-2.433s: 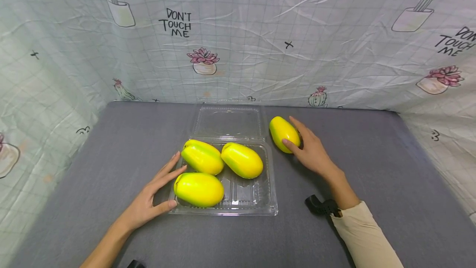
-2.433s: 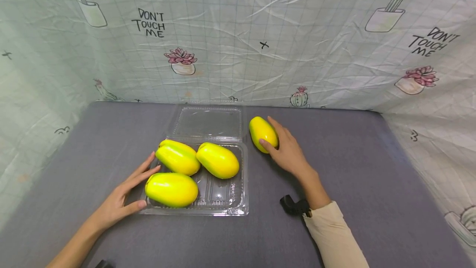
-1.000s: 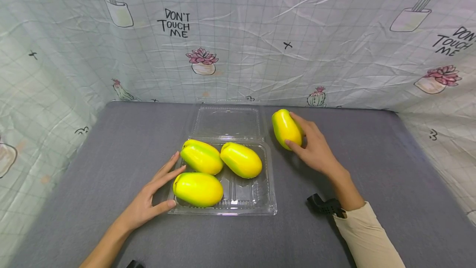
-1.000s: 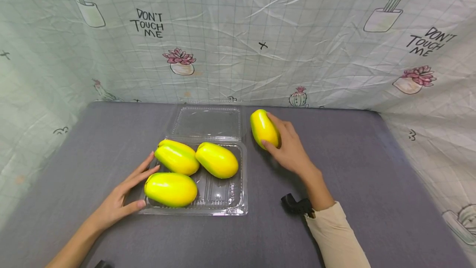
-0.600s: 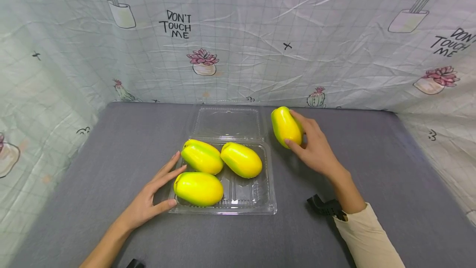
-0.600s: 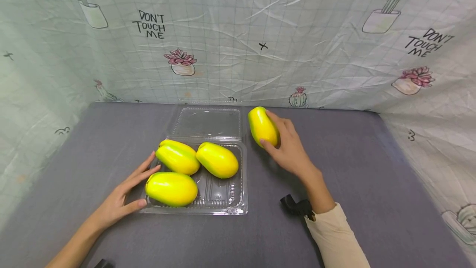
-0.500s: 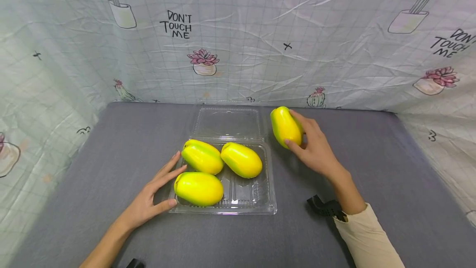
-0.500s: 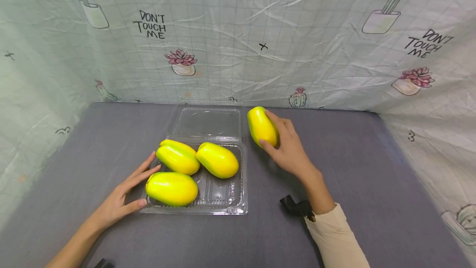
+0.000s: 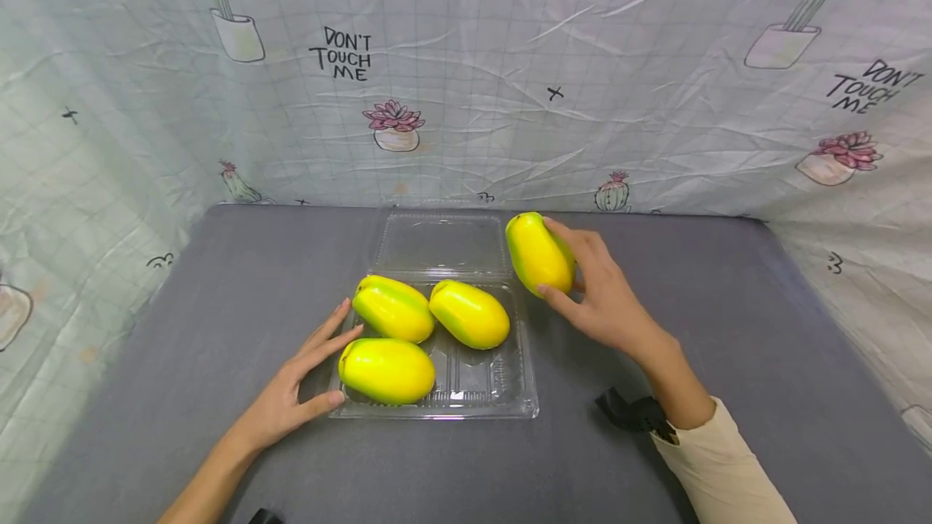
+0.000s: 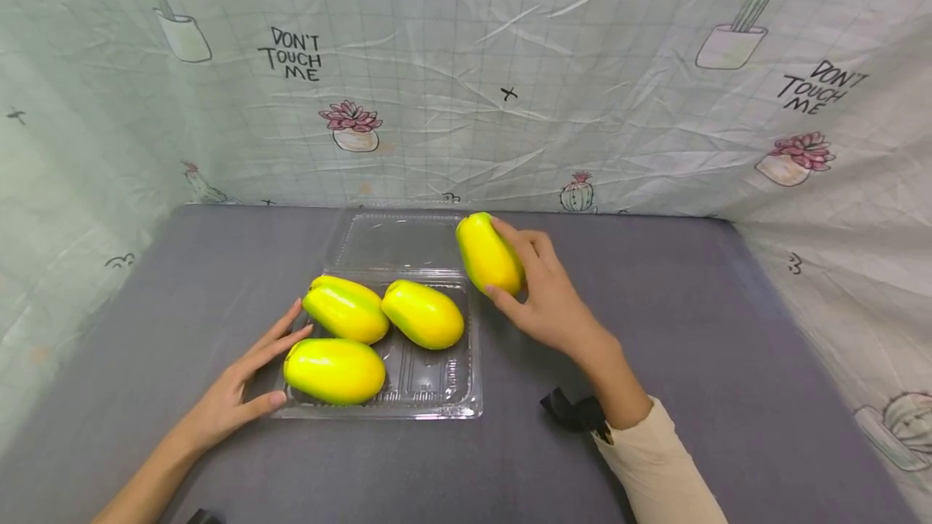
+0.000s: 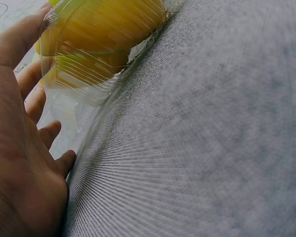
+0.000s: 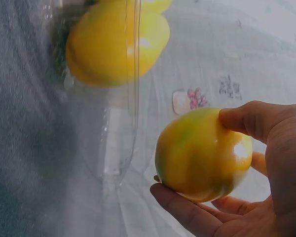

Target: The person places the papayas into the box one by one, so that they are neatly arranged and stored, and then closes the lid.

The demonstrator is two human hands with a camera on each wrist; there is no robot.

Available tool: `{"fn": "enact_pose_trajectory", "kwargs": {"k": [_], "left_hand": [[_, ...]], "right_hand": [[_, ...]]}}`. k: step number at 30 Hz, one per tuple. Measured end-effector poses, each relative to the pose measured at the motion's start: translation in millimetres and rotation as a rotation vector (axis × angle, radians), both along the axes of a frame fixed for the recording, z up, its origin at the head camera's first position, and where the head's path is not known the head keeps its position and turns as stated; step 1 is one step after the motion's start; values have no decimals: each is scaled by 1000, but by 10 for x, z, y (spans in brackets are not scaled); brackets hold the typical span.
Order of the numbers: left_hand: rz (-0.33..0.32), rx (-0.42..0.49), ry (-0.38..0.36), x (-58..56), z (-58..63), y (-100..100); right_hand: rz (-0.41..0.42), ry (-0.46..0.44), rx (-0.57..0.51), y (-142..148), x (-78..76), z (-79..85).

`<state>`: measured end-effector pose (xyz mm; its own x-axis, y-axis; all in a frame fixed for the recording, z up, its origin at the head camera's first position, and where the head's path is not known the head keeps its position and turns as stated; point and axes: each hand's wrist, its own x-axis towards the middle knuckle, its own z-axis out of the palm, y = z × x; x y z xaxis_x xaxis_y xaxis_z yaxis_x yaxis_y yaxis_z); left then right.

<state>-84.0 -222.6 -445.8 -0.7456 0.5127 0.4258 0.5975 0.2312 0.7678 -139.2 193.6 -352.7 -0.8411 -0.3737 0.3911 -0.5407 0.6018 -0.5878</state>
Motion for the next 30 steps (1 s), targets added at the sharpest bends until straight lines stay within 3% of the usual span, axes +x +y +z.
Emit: {"fn": "enact_pose_trajectory", "kwargs": {"k": [8, 13, 19, 30], "left_hand": [[-2, -3, 6, -2, 20, 3], [-7, 3, 3, 4, 21, 5], [-9, 7, 4, 0, 13, 2], [-7, 6, -10, -10, -15, -18]], "right_hand": [[75, -8, -5, -123, 124, 59], [141, 32, 20, -200, 202, 59], [193, 97, 83, -285, 271, 1], [257, 109, 92, -396, 368, -93]]}}
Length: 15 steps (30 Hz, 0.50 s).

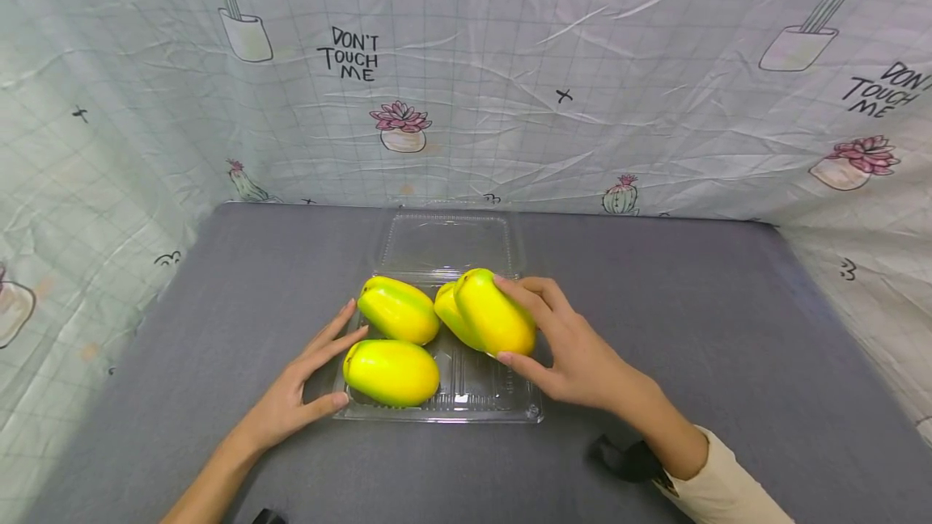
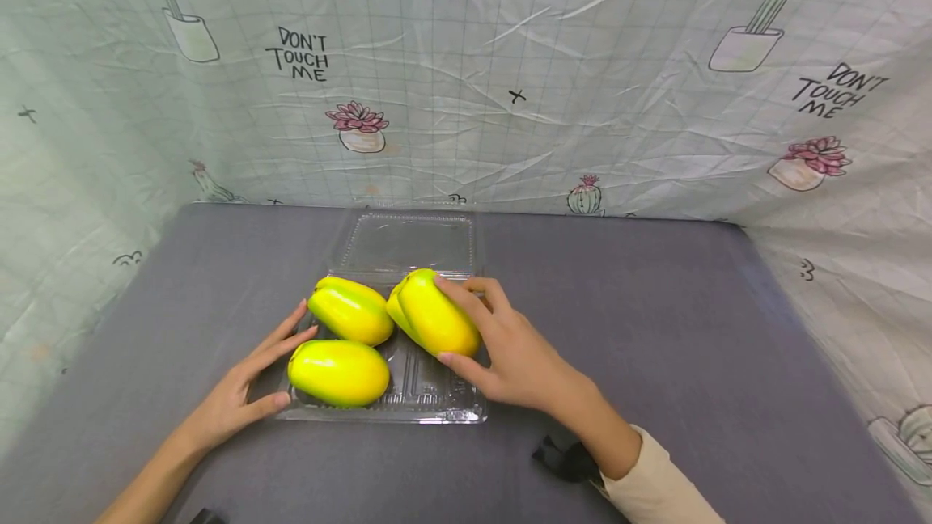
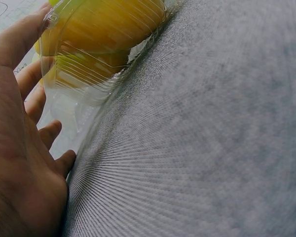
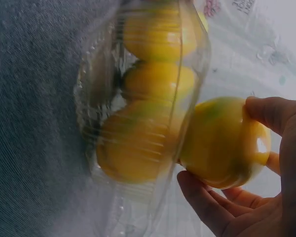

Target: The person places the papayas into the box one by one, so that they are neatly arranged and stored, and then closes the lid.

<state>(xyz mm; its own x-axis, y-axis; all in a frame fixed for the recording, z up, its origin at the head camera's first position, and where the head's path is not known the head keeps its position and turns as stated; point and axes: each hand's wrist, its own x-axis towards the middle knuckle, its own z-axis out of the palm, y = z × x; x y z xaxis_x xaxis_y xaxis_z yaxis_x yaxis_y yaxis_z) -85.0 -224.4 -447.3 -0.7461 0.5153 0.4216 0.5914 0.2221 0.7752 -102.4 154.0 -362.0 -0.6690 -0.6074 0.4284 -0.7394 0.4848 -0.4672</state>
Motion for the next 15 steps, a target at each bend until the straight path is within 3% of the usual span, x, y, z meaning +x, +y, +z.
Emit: {"fn": "enact_pose_trajectory", "kwargs": {"k": [15], "left_hand": [[3, -5, -3, 4, 33, 11]], "right_hand": [[49, 11, 15, -93, 43, -110]]}}
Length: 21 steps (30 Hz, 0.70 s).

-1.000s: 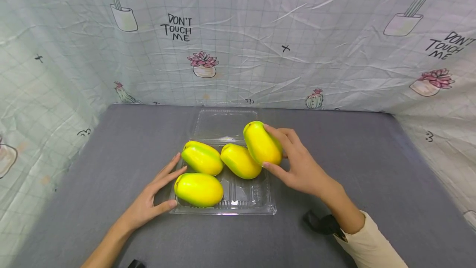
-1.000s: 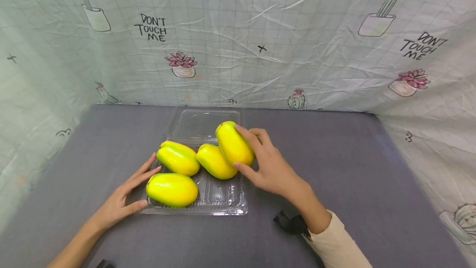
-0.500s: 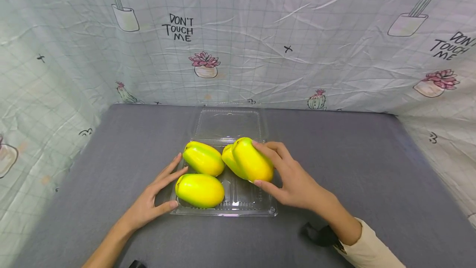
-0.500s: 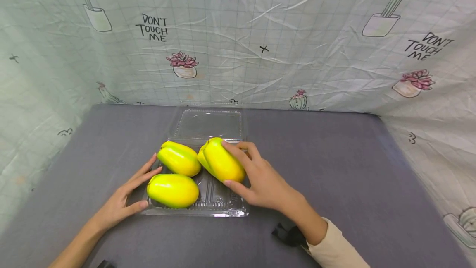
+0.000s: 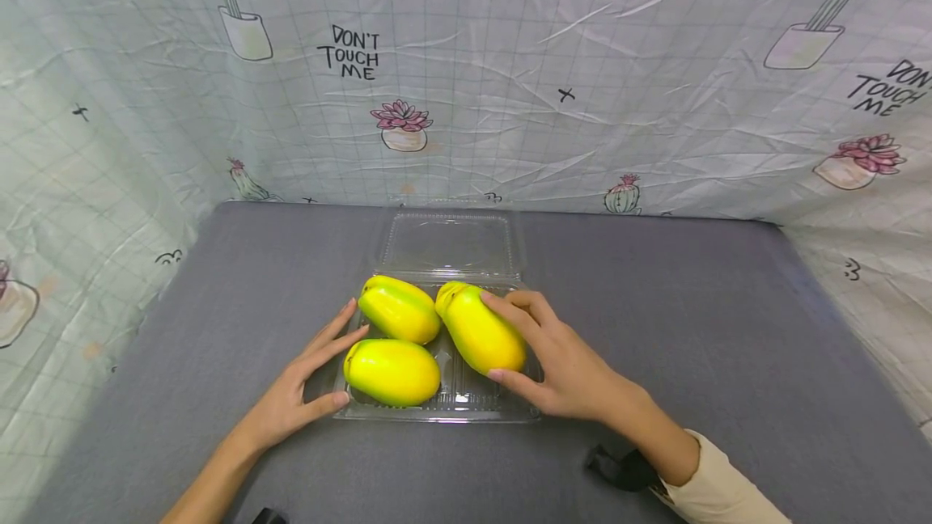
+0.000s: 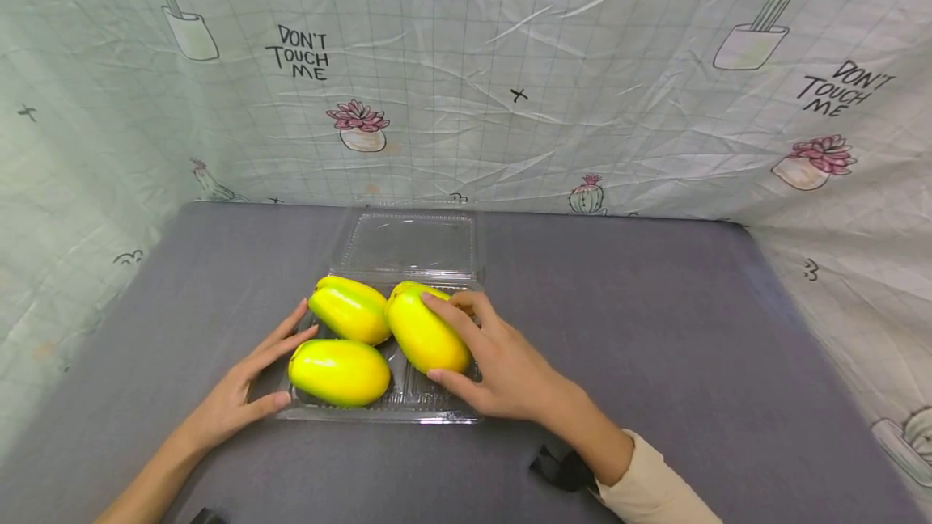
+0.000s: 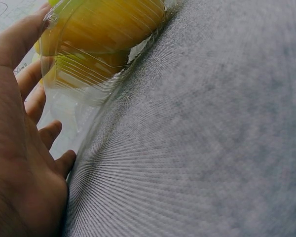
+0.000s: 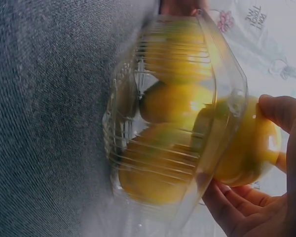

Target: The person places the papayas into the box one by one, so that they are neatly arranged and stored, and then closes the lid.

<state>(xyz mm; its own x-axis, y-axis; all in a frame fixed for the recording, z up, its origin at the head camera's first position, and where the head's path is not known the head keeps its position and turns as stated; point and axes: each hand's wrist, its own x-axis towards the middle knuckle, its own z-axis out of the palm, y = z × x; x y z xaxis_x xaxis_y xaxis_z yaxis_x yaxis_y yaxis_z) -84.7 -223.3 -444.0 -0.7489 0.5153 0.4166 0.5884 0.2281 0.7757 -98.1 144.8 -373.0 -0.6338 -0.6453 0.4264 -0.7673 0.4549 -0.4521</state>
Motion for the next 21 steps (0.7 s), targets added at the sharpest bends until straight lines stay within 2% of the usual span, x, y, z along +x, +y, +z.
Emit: {"fn": "enact_pose_trajectory", "kwargs": {"k": [13, 21], "left_hand": [[-9, 2, -8, 3, 41, 10], [-9, 2, -6, 3, 25, 6]], "right_hand": [[64, 51, 13, -42, 12, -79], [85, 83, 20, -48, 3, -151]]}}
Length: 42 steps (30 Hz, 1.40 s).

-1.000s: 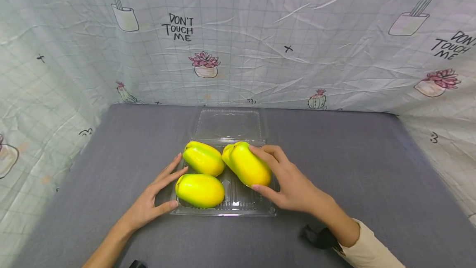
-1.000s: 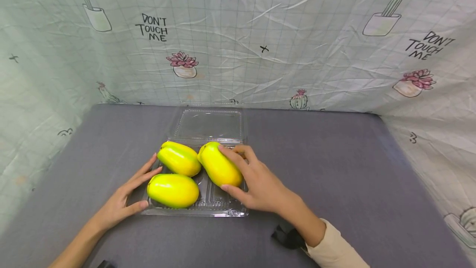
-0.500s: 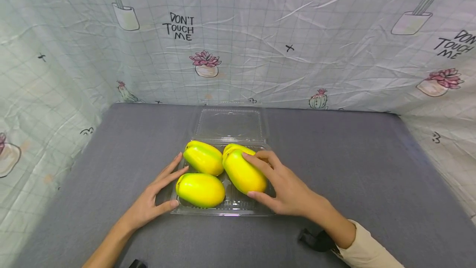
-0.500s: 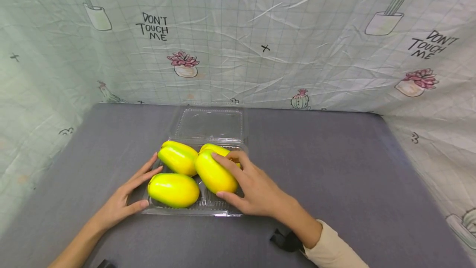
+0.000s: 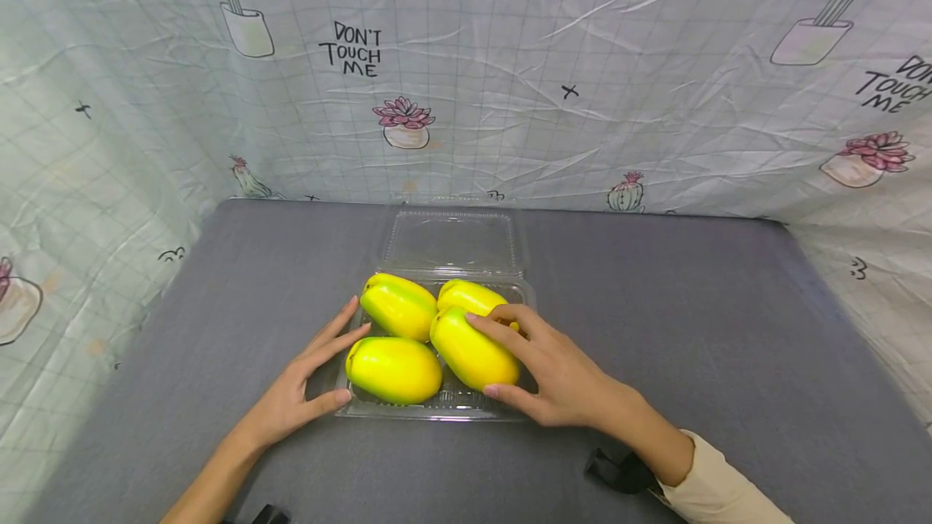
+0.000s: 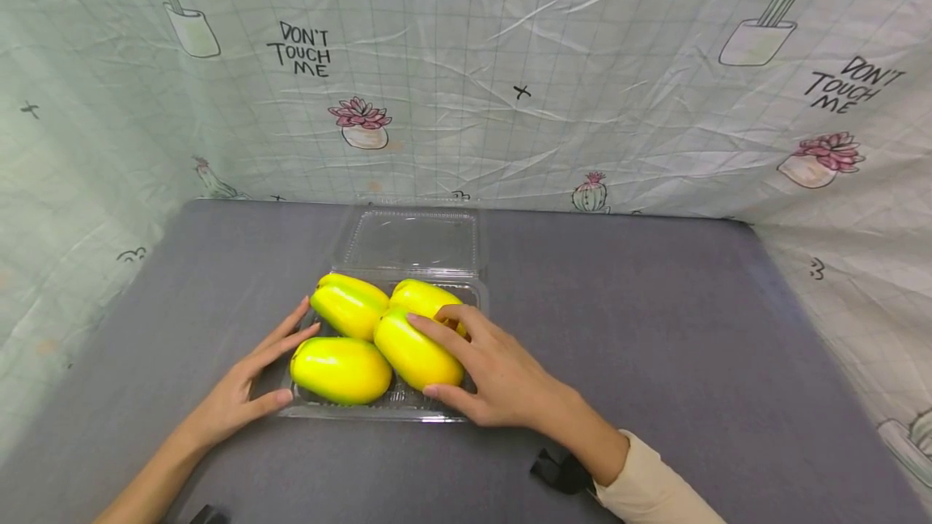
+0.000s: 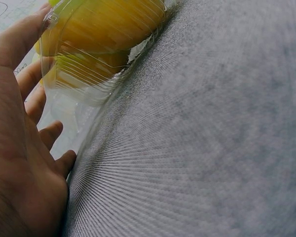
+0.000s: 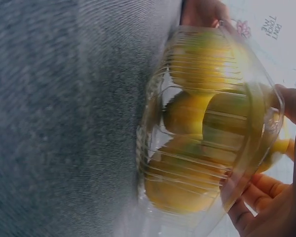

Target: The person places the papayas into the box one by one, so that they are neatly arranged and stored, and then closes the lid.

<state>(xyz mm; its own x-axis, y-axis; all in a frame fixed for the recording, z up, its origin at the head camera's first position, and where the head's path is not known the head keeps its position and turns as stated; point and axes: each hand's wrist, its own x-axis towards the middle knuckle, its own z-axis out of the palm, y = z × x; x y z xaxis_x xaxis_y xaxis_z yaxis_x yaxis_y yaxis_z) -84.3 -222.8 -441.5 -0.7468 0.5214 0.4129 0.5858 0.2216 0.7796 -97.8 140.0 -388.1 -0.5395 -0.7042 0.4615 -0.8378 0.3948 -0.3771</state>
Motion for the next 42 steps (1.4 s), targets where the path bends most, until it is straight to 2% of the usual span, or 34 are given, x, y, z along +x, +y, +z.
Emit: {"fn": "enact_pose_trajectory", "kwargs": {"k": [9, 20, 42], "left_hand": [[-1, -5, 0, -8, -8, 2], [9, -12, -14, 11, 12, 1], [3, 0, -12, 2, -3, -6]], "right_hand": [[25, 16, 56, 22, 2, -51], [57, -14, 133, 19, -4, -55], [92, -23, 113, 41, -3, -83]]}}
